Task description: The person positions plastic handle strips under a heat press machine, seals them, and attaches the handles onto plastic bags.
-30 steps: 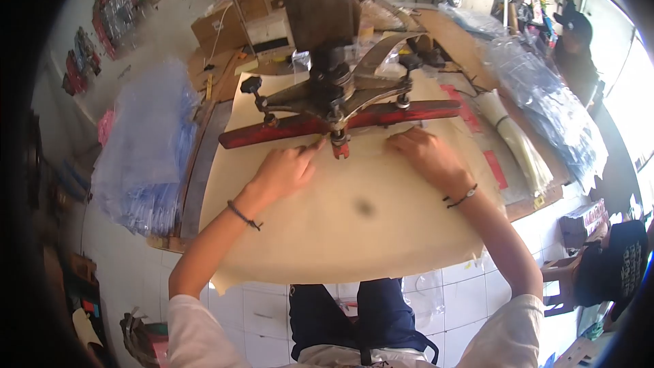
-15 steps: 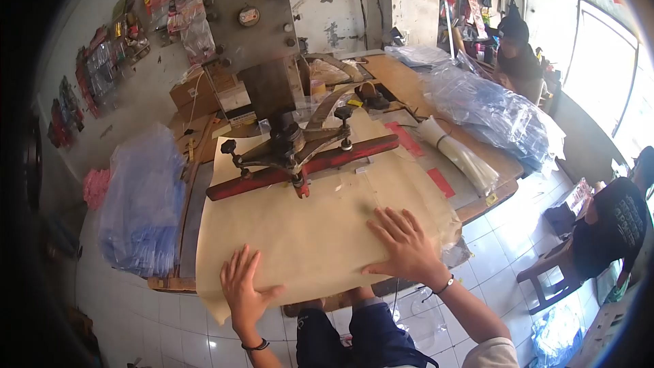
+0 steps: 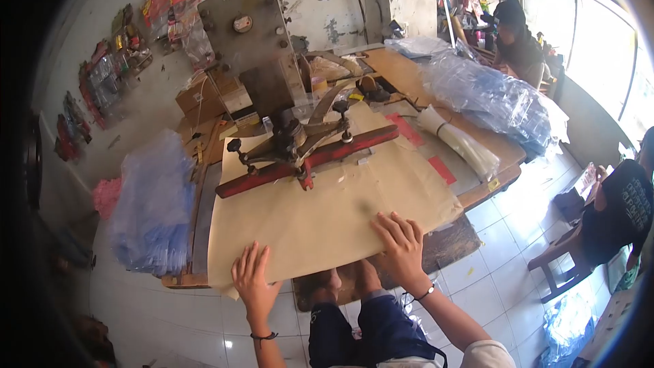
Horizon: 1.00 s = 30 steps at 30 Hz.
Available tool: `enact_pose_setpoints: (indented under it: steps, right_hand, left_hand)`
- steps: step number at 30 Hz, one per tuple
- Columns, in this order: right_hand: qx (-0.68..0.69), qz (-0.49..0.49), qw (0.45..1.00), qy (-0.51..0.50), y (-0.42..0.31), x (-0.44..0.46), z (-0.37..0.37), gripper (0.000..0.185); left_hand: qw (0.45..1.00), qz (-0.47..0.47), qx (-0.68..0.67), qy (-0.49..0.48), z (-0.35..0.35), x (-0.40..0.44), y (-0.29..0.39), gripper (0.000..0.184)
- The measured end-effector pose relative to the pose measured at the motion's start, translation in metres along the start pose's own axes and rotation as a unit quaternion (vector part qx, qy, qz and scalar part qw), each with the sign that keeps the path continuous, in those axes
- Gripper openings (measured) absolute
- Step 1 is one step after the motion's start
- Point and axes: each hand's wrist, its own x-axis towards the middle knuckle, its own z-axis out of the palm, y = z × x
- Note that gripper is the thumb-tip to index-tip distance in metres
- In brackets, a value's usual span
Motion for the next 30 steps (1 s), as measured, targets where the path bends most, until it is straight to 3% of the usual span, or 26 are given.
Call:
enact_pose_setpoints:
  steps: [4, 9, 13, 16, 17, 18, 20, 23, 24, 25, 26, 27, 30]
  right_hand:
    - [-0.003, 0.04, 0.999, 0.021, -0.013, -0.006, 0.005, 0.059]
    - [0.009, 0.028, 0.999, 0.034, -0.01, -0.007, 0.006, 0.064]
    - [0.009, 0.027, 0.999, 0.038, -0.009, -0.007, 0.01, 0.061]
    - [0.006, 0.028, 0.999, 0.039, -0.009, -0.006, 0.011, 0.061]
    - [0.007, 0.028, 0.999, 0.038, -0.009, -0.006, 0.011, 0.06]
    - [0.007, 0.029, 0.999, 0.035, -0.008, -0.007, 0.01, 0.06]
    - [0.006, 0.029, 0.999, 0.035, -0.006, -0.007, 0.009, 0.06]
    - [0.001, 0.026, 0.999, 0.027, -0.006, -0.009, 0.011, 0.059]
    - [-0.002, 0.021, 0.999, 0.032, -0.005, -0.009, 0.013, 0.058]
    - [-0.001, 0.015, 0.999, 0.049, -0.006, -0.008, 0.015, 0.058]
    - [-0.007, 0.013, 0.999, 0.042, -0.005, -0.008, 0.016, 0.057]
    - [-0.017, 0.013, 0.999, 0.033, -0.003, -0.009, 0.016, 0.056]
    - [-0.038, 0.01, 0.999, 0.029, 0.003, -0.014, 0.019, 0.056]
  left_hand:
    - [0.999, -0.01, -0.01, 0.03, 0.006, -0.002, 0.004, 0.071]
    - [0.995, -0.074, -0.015, 0.069, 0.022, -0.028, 0.017, 0.061]
    - [0.987, -0.107, -0.044, 0.116, 0.057, -0.091, 0.034, 0.068]
    - [0.947, -0.224, -0.181, -0.142, 0.091, -0.168, 0.045, 0.093]
    - [0.878, -0.291, -0.143, -0.351, 0.108, -0.211, 0.043, 0.104]
    - [0.875, -0.26, 0.004, -0.409, 0.1, -0.225, 0.063, 0.088]
    - [0.836, -0.254, -0.017, -0.486, 0.099, -0.225, 0.05, 0.049]
    - [0.863, -0.158, -0.128, -0.463, 0.043, -0.159, 0.042, 0.015]
    - [0.862, -0.124, -0.176, -0.459, 0.012, -0.119, 0.051, 0.016]
    - [0.836, -0.146, -0.317, -0.424, -0.014, -0.088, 0.062, 0.014]
    - [0.821, -0.08, -0.374, -0.425, -0.041, -0.059, 0.068, 0.014]
    - [0.846, 0.092, -0.423, -0.313, -0.064, -0.031, 0.075, 0.012]
    - [0.803, 0.156, -0.565, -0.109, -0.143, 0.019, 0.112, 0.017]
